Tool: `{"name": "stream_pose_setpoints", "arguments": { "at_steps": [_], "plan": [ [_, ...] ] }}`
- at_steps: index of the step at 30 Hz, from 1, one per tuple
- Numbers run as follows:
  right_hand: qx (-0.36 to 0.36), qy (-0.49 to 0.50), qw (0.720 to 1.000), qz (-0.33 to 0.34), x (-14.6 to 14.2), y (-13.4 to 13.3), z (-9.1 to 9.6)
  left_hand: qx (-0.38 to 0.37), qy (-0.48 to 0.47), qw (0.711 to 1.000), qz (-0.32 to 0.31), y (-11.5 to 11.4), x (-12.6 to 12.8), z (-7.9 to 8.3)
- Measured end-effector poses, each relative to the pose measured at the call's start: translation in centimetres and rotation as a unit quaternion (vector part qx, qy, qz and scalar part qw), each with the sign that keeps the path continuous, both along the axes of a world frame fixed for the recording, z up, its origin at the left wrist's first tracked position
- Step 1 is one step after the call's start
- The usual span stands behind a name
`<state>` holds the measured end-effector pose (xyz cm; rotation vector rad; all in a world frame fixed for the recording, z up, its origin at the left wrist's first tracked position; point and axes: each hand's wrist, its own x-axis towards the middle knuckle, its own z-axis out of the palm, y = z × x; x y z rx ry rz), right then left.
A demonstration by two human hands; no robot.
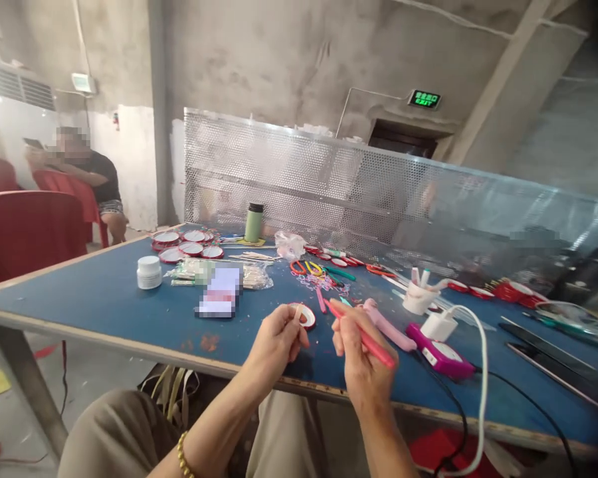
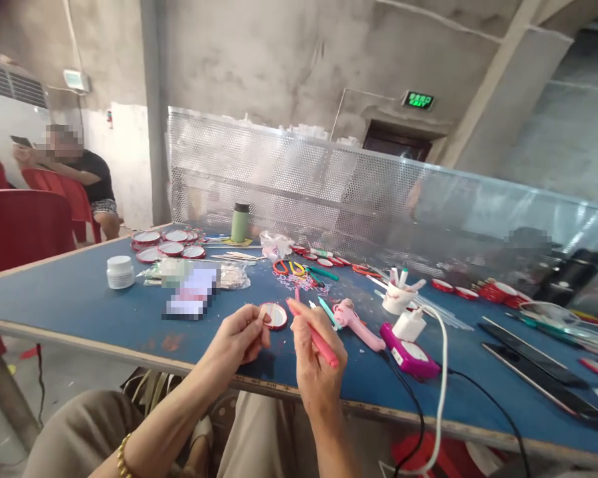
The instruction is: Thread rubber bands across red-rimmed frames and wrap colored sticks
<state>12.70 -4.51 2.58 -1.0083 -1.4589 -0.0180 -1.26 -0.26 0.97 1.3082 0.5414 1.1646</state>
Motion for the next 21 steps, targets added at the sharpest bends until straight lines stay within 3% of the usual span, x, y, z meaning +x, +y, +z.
{"name": "stream_pose_setpoints", "arguments": {
  "at_steps": [5,14,21],
  "plan": [
    [0.003,0.08,0.994,0.07,-2.1,0.9,-0.1,-0.023,-0.038,0.999,-0.008,-0.1,-0.8,0.1],
    [-0.027,0.005,0.999,0.018,-1.9,1.1,-0.6,0.008,-0.051,0.999,-0.012,0.0,-0.7,0.0],
    [-0.022,0.028,0.999,0.032,-2.0,1.2,-0.7,0.003,-0.033,0.998,-0.057,-0.3,-1.0,0.2]
  ]
}}
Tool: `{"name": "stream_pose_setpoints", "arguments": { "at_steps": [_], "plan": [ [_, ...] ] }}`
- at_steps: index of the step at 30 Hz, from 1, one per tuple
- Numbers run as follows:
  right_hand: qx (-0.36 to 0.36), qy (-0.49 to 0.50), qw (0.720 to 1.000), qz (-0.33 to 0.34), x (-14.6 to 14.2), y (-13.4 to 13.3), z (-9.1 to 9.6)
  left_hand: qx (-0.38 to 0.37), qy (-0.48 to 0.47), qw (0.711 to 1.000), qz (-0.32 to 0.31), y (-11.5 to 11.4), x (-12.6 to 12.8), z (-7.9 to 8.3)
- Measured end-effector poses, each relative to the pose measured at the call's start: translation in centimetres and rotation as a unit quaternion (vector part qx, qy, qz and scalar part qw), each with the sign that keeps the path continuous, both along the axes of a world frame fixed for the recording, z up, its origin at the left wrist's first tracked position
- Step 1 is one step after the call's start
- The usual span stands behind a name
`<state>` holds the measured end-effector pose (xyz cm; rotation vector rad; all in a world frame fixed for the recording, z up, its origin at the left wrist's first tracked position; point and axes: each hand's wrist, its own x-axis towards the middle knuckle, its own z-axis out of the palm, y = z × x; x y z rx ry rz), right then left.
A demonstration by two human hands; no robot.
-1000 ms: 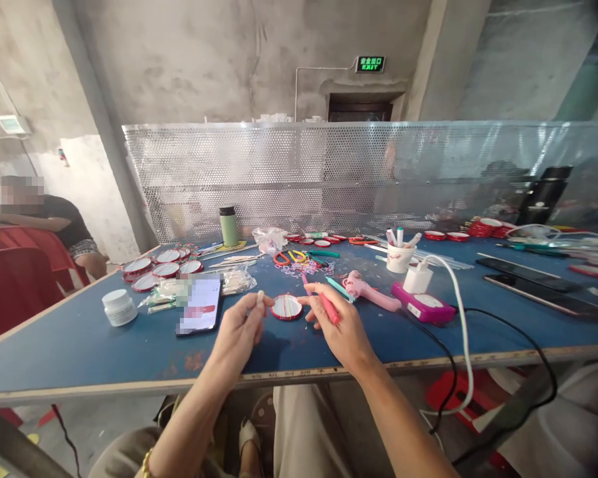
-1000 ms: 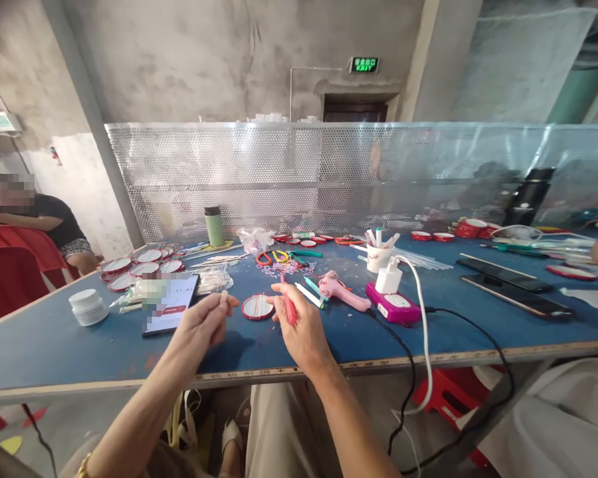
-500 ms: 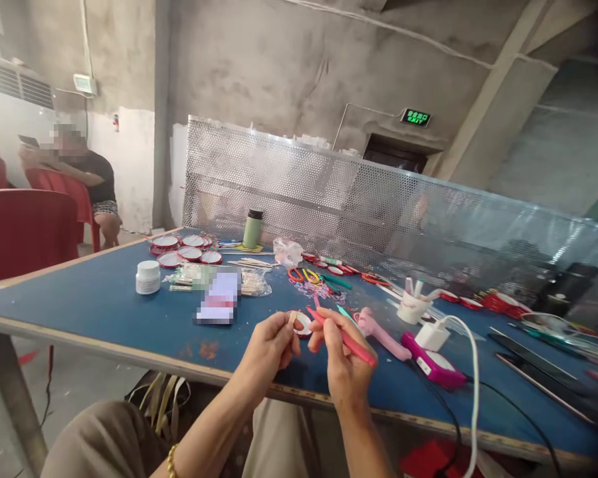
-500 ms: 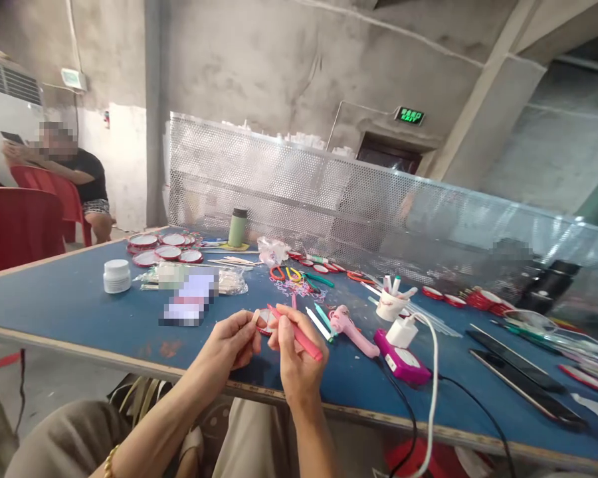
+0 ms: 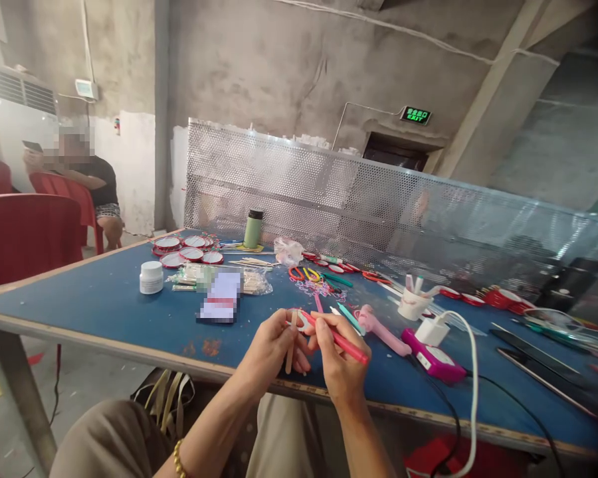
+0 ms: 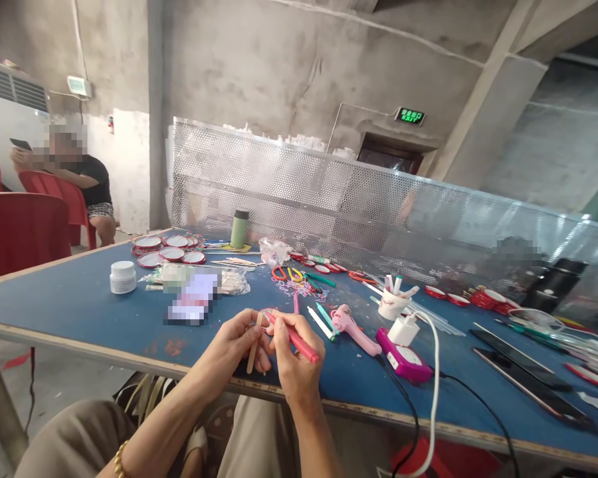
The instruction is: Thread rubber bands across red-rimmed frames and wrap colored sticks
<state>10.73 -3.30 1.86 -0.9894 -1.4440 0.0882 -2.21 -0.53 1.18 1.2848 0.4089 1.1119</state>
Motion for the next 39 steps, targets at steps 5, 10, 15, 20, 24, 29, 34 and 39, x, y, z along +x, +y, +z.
{"name": "stream_pose_setpoints", "arguments": {
  "at_steps": [5,10,15,20,24,29,34,39],
  "plan": [
    [-0.01,0.006,1.0,0.001,0.2,-0.1,-0.1,0.001,0.062,0.998,-0.017,-0.2,0.2,0.4],
    [-0.007,0.017,1.0,0.006,0.2,-0.1,-0.1,-0.012,0.053,0.998,0.006,-0.3,0.4,0.5],
    [0.008,0.012,1.0,-0.004,0.2,0.1,0.1,-0.004,0.046,0.999,-0.009,-0.2,0.4,0.3],
    [0.016,0.039,0.999,-0.002,0.1,0.0,-0.1,0.024,0.056,0.998,-0.002,-0.2,0.3,-0.1],
    [0.012,0.048,0.999,0.0,0.0,-0.1,-0.2,0.032,0.054,0.998,-0.005,-0.2,0.2,-0.3],
    [0.01,0.042,0.999,0.009,0.0,-0.2,-0.3,0.05,0.055,0.997,-0.008,0.0,0.1,-0.5],
    [0.012,0.037,0.999,0.01,-0.1,-0.3,0.0,0.053,0.057,0.997,-0.011,-0.2,0.0,-0.2],
    [0.013,0.03,0.999,0.009,-0.1,-0.3,0.0,0.046,0.048,0.998,-0.013,-0.4,0.1,-0.1]
  ]
}}
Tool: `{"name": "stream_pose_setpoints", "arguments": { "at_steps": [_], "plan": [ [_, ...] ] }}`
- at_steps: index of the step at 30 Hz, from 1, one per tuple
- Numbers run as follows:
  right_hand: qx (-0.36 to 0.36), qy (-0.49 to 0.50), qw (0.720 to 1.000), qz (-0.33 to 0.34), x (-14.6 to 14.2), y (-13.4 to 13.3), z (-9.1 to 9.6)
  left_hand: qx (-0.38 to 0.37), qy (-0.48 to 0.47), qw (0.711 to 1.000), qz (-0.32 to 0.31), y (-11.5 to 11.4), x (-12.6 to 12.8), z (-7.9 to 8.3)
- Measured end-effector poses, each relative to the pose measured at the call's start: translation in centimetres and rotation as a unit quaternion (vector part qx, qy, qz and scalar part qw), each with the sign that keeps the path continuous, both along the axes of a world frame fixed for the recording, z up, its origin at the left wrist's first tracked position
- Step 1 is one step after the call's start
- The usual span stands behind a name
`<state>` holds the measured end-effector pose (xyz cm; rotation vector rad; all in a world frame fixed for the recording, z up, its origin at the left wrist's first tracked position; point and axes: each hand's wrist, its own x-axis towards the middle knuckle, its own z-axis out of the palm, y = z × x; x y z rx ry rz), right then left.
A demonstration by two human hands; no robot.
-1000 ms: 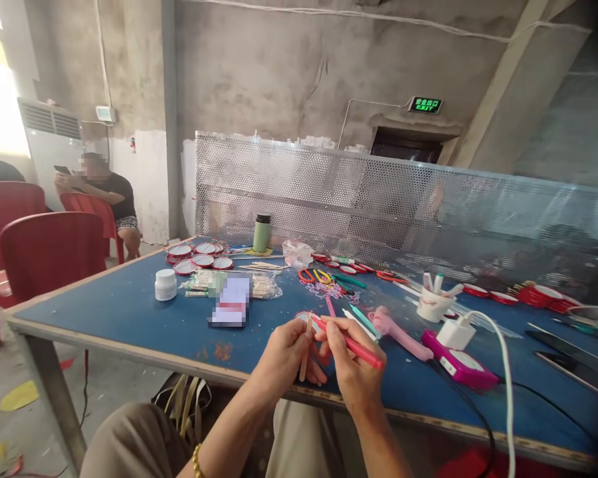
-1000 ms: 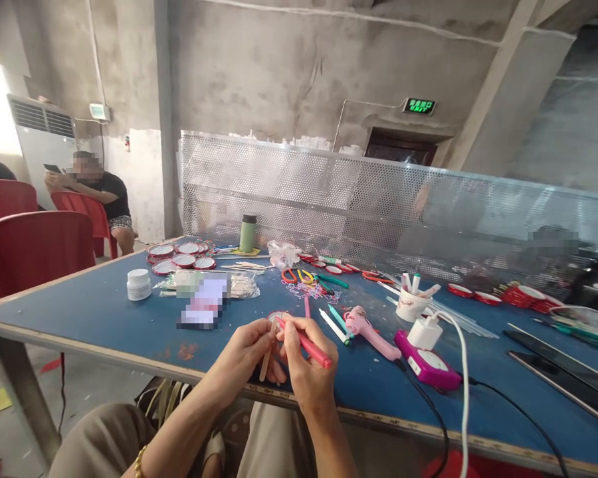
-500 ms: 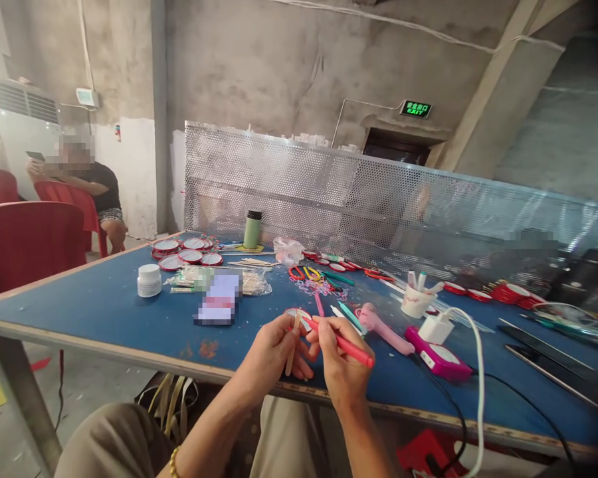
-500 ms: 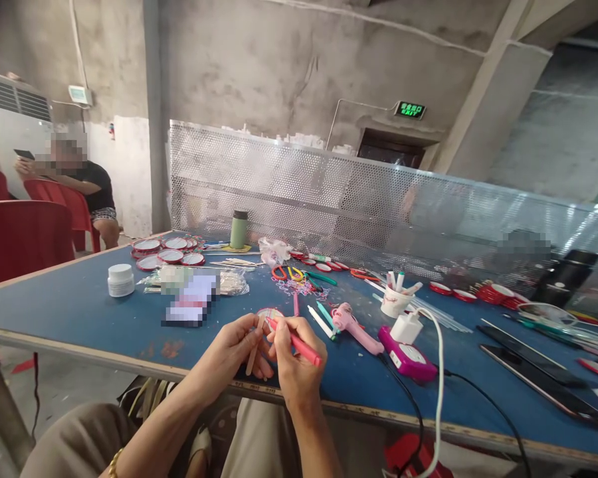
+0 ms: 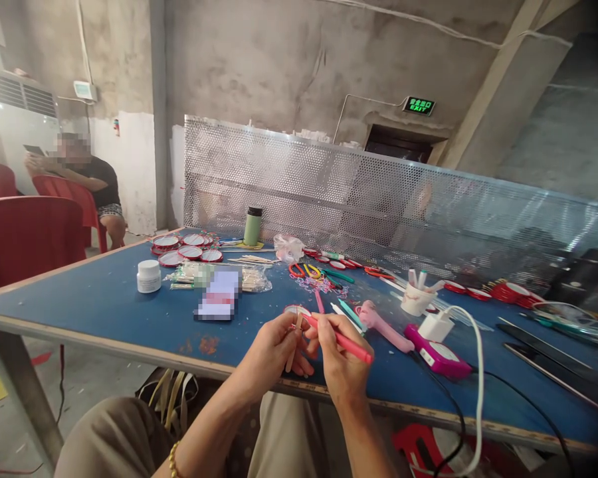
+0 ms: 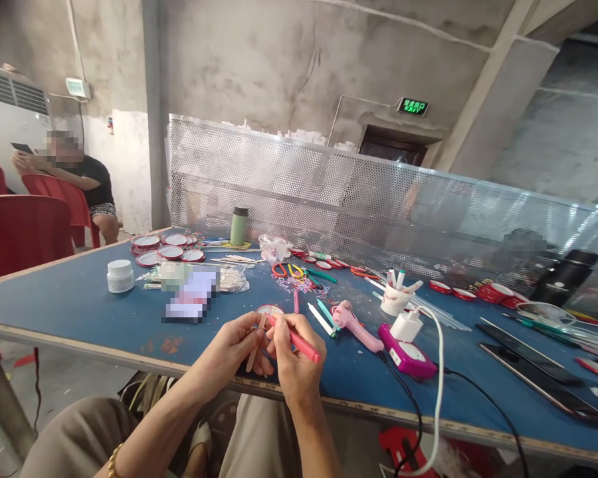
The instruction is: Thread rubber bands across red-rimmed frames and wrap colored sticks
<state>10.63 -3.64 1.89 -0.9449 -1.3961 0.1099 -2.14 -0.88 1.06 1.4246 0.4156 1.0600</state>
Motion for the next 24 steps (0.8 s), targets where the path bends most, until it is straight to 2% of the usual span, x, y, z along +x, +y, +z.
{"name": "stream_pose_setpoints", "arguments": {
  "at_steps": [24],
  "plan": [
    [-0.012,-0.023,1.0,-0.011,-0.09,-0.01,0.13,0.011,0.005,1.0,0.007,-0.22,0.0,0.24]
  ]
}}
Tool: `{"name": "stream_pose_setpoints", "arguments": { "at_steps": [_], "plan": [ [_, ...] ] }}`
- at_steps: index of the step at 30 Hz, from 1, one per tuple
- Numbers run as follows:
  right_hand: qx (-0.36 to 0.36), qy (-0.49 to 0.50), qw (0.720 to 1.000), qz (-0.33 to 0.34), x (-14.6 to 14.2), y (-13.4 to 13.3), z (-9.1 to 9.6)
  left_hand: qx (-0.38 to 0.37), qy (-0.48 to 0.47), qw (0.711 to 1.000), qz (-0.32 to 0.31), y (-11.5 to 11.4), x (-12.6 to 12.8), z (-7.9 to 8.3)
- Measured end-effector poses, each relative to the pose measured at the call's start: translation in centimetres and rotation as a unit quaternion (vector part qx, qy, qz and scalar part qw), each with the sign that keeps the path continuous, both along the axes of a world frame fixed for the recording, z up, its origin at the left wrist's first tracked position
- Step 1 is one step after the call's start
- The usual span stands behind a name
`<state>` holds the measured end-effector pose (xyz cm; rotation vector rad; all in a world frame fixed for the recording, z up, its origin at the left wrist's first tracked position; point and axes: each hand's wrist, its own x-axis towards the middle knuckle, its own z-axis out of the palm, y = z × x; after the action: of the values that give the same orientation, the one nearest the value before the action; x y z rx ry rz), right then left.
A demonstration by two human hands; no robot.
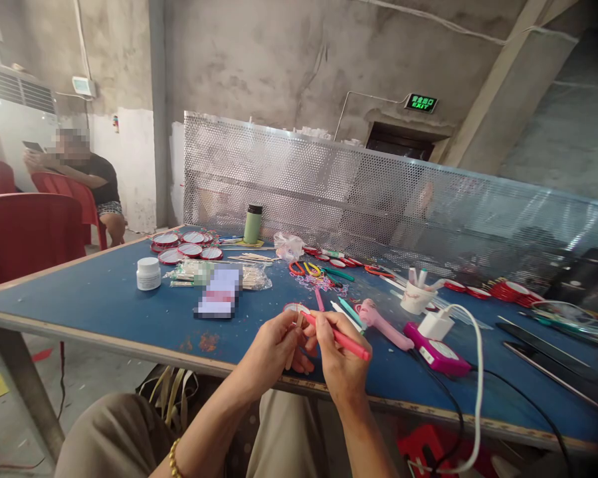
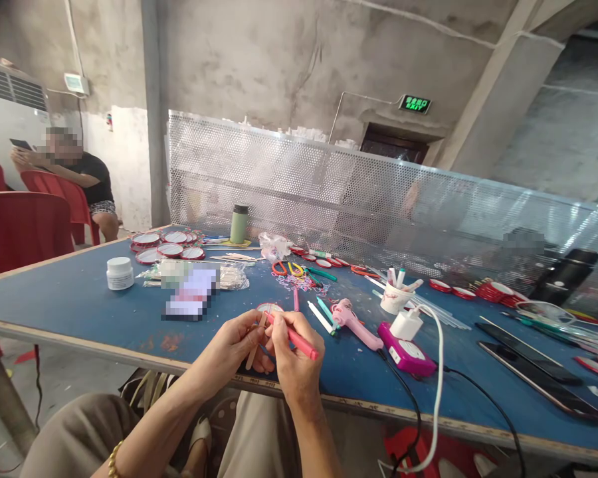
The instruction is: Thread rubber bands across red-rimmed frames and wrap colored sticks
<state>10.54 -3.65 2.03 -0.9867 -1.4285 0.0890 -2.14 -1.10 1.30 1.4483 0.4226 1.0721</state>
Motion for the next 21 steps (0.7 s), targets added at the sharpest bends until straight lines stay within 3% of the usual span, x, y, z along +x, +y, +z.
{"name": "stream_pose_setpoints", "arguments": {
  "at_steps": [21],
  "plan": [
    [-0.004,0.019,1.0,-0.004,-0.14,-0.03,0.15,-0.003,0.005,1.0,0.003,0.09,0.01,-0.16]
  ]
}}
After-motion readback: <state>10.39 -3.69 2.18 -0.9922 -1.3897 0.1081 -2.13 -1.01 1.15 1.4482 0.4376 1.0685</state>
